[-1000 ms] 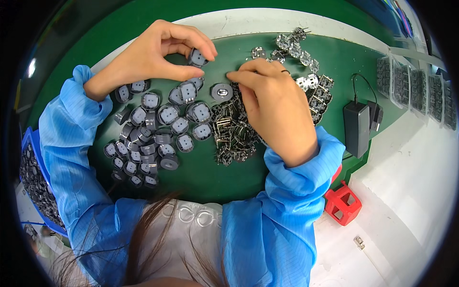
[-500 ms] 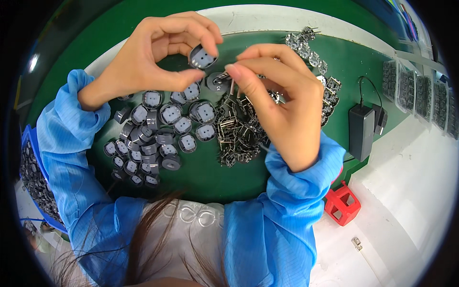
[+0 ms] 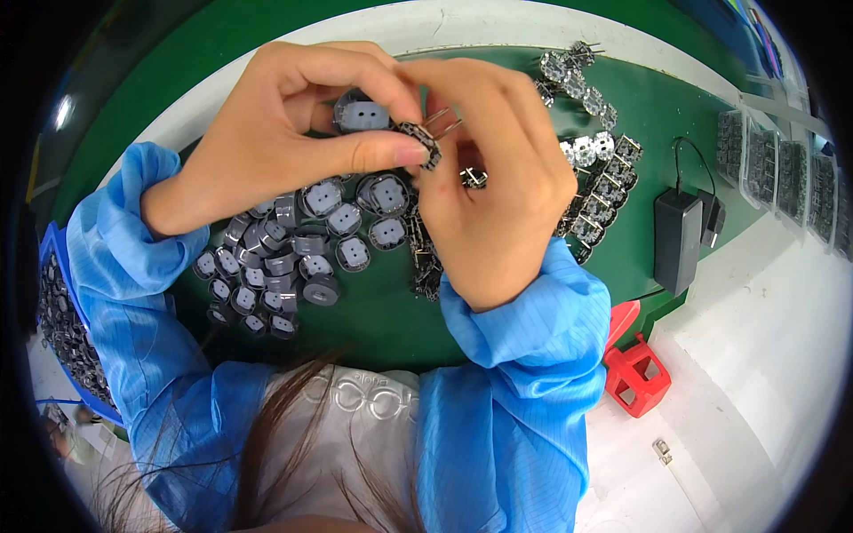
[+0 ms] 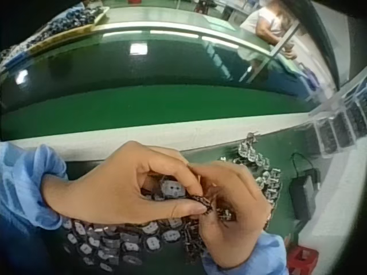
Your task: The person assembles small electronic components by hand. They pick up gray plastic housings and metal pin connectors from a green work surface, insert the pins into the housings, and place the finished units into a pile. The person also transfers a batch of housings from a blue bin to the workspace.
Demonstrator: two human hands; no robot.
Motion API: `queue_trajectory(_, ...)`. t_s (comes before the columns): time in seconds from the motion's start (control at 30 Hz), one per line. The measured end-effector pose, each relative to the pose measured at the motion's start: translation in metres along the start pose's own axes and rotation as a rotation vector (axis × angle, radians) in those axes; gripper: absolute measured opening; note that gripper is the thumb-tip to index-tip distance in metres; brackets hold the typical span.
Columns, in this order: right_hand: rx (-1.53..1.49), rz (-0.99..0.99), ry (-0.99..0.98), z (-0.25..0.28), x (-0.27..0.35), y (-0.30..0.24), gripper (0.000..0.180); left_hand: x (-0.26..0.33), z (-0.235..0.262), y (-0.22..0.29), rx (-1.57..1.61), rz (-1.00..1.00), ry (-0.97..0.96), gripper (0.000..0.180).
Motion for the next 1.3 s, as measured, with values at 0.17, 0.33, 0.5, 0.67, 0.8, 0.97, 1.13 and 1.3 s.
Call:
queue_trajectory(0.17,-0.519,-0.137,-0.187,0.009,-0.007,0.008,0.032,-0.013,0.013,-0.008,0.218,-0.136,-0.058,0.02)
queue_trajectory(0.33,-0.582,-0.084,-0.202,0.012,-0.003,0.014,0.038,-0.011,0.015,0.016,-0.185,-0.078,-0.097,0.016)
queue_trajectory(0.5,-0.49,0.065,-0.19,0.018,-0.006,0.019,0.033,-0.006,0.002,0.039,0.241,0.131,0.013,0.021)
queue_trajectory(0.67,-0.393,0.144,0.012,0.024,-0.008,0.016,0.013,-0.001,0.013,0.036,0.003,0.112,0.044,0.03)
queue_trajectory(0.8,-0.253,0.007,-0.039,0.022,-0.003,0.005,0.013,0.005,0.009,0.02,-0.069,0.072,0.053,0.031)
queue_trajectory(0.97,-0.154,-0.045,0.003,0.015,-0.004,0.004,0.016,0.01,0.001,0.01,-0.109,0.013,0.083,0.03)
queue_trajectory(1.13,-0.108,0.027,-0.013,0.016,-0.006,-0.002,0.012,0.01,-0.002,0.014,-0.01,-0.011,0.111,0.038)
queue_trajectory(1.3,0.09,0.163,0.06,0.013,-0.004,-0.002,0.014,0.011,-0.001,0.01,-0.017,0.18,0.107,0.035)
Point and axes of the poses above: each hand's wrist, its own x-axis away from the middle knuckle, its own z-axis out of the back of the hand, y = z × x, the point moved 4 cm from there along -x, towards the middle knuckle, and after that the axes turned 11 degrees about x, right-handed, at the moved point
